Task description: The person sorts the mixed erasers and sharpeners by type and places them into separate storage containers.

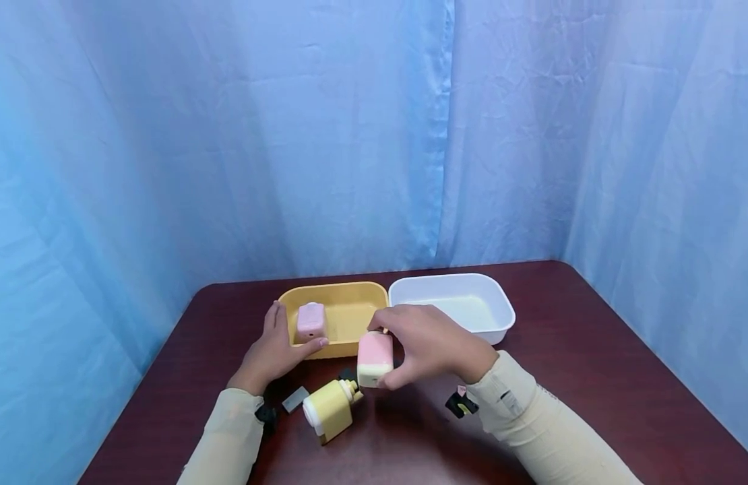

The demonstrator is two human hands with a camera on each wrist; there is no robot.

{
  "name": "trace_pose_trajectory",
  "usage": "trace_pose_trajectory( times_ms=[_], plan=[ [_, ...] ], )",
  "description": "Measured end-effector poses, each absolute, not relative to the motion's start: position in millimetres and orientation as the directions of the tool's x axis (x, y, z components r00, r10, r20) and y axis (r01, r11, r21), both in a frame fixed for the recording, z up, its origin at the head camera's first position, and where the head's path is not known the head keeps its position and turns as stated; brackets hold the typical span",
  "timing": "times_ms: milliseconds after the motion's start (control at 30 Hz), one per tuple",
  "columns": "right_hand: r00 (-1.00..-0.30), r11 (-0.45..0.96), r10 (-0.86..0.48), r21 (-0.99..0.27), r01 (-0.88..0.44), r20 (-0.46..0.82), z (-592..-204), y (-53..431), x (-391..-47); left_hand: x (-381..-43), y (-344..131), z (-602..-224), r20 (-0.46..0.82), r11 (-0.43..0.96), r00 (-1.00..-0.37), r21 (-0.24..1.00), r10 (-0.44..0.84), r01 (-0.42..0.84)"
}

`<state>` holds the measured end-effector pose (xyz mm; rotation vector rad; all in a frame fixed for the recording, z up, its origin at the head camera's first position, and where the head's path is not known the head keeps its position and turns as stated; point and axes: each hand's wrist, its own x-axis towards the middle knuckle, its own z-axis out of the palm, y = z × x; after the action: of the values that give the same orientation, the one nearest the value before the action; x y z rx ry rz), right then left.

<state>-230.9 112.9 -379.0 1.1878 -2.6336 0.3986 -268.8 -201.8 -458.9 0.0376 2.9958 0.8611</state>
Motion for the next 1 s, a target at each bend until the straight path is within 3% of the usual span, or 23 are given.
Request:
trace_pose_trajectory(
  times_ms=[1000],
  plan=[
    [-0.68, 0.647, -0.675, -0.213, -0.732, 0.287, -358.8, 100.0, -267.7, -271.0, -199.1, -460.0, -0.009, 0.841, -1.0, 0.541, 0.015, 0.008]
  ],
)
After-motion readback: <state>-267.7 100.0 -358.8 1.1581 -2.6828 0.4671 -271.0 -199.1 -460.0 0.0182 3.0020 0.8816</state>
